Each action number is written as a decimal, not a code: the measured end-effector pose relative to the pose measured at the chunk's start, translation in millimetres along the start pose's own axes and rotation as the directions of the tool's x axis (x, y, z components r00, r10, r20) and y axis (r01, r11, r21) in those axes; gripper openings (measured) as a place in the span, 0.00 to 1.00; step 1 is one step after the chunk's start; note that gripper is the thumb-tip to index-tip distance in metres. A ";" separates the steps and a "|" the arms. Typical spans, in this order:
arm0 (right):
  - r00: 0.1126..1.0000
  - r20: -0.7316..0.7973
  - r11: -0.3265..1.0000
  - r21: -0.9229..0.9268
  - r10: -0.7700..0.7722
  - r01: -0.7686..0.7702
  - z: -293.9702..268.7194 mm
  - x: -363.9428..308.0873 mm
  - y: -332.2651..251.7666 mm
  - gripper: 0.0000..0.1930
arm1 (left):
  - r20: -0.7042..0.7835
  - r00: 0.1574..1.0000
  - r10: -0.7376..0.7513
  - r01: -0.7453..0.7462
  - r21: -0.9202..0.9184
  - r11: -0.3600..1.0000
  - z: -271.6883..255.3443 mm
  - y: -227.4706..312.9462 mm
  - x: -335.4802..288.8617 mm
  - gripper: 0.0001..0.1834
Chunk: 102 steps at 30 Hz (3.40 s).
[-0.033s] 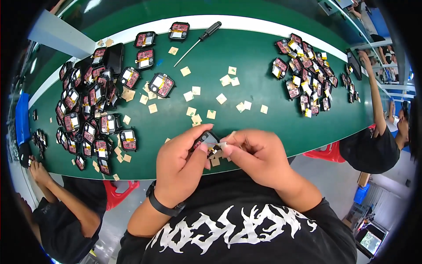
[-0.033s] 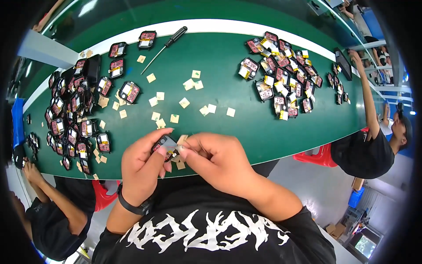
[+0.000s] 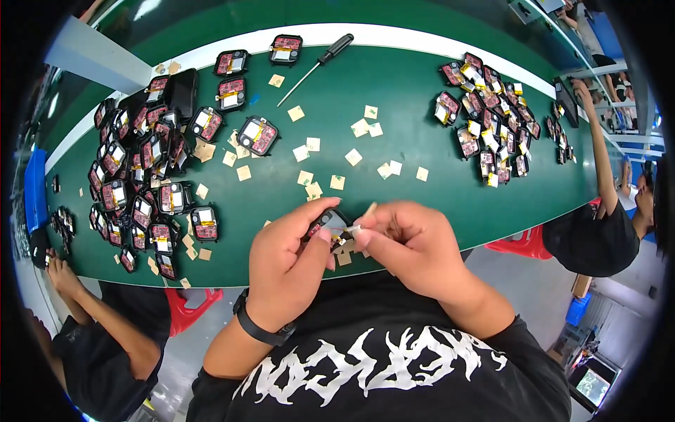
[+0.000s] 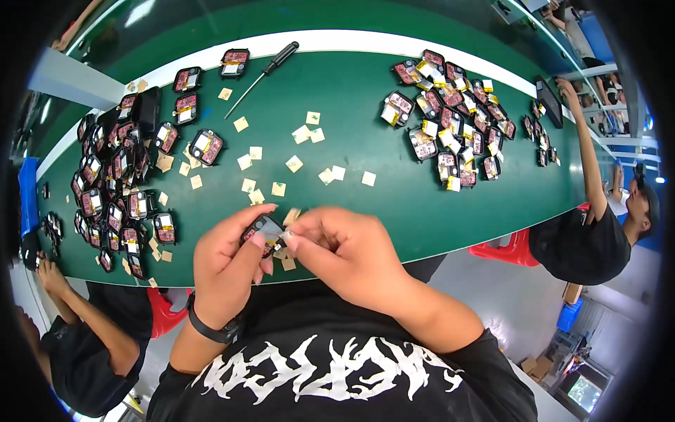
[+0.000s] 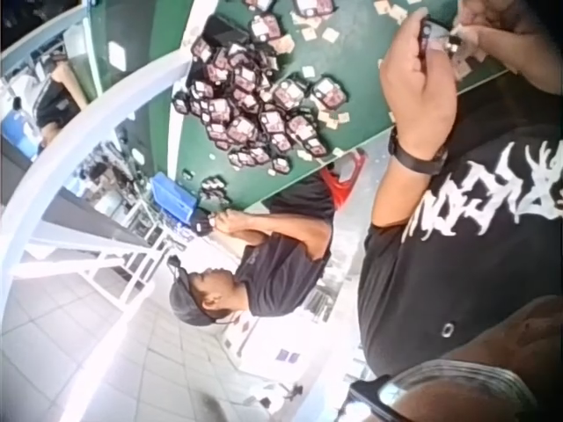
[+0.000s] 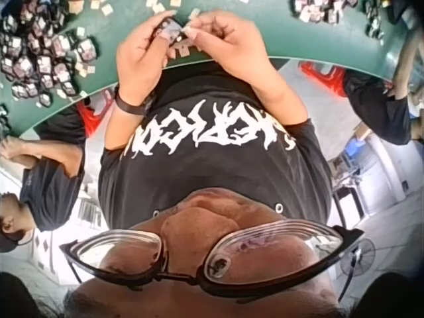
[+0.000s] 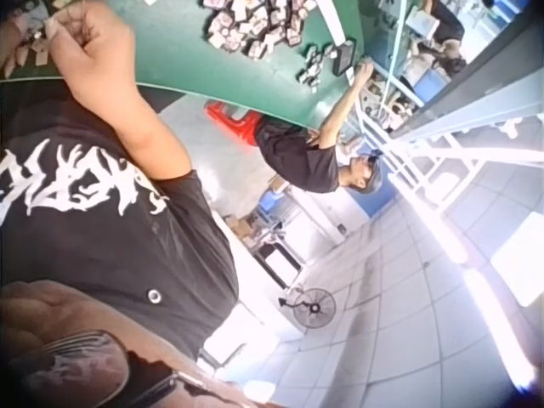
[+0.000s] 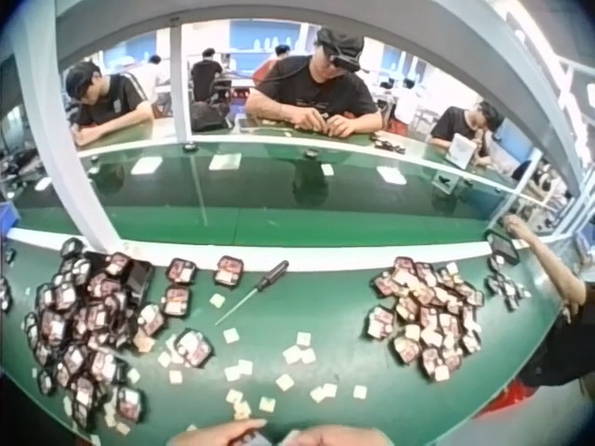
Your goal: Assembling small electronic components on a factory assembly line.
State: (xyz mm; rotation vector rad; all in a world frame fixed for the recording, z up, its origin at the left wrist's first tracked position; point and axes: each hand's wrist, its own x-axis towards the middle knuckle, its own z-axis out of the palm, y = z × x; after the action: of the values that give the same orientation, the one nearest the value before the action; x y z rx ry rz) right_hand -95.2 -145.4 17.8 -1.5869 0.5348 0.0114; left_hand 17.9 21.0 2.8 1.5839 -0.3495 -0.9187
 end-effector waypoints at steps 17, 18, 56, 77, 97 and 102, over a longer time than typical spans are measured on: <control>0.994 -0.089 0.993 0.089 -0.067 0.075 14.7 7.3 14.6 0.05 | 0.072 0.965 0.252 -0.261 0.187 0.947 1.3 -18.3 0.2 0.22; 0.996 -0.073 0.995 0.078 -0.053 0.058 14.1 7.9 15.9 0.05 | 0.071 0.965 0.253 -0.262 0.186 0.947 0.2 -18.1 -0.2 0.22; 0.992 0.079 0.968 0.222 0.103 -0.118 -5.1 -0.1 -14.0 0.09 | -0.031 0.980 0.196 -0.198 -0.101 0.975 -14.6 1.3 -35.6 0.16; 0.854 -0.054 0.436 -0.876 -0.517 0.208 -50.2 37.2 1.5 0.16 | -0.019 0.910 0.415 -0.390 0.307 0.868 -55.6 21.5 -54.1 0.26; 0.809 -0.290 0.483 -0.876 -0.511 -0.009 -18.9 36.9 4.3 0.17 | -0.323 0.373 0.870 0.015 0.939 0.342 -151.6 31.6 8.3 0.15; 0.842 -0.166 0.586 -0.785 -0.513 0.202 -19.1 37.2 6.9 0.13 | -0.356 0.620 0.699 -0.323 0.696 0.641 -79.3 16.6 -14.6 0.14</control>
State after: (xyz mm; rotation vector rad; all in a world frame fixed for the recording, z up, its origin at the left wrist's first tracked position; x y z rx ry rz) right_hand -70.5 -175.5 1.3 -2.5390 0.5104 -0.4665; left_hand 70.0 81.9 21.6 2.0498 -0.6445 0.2533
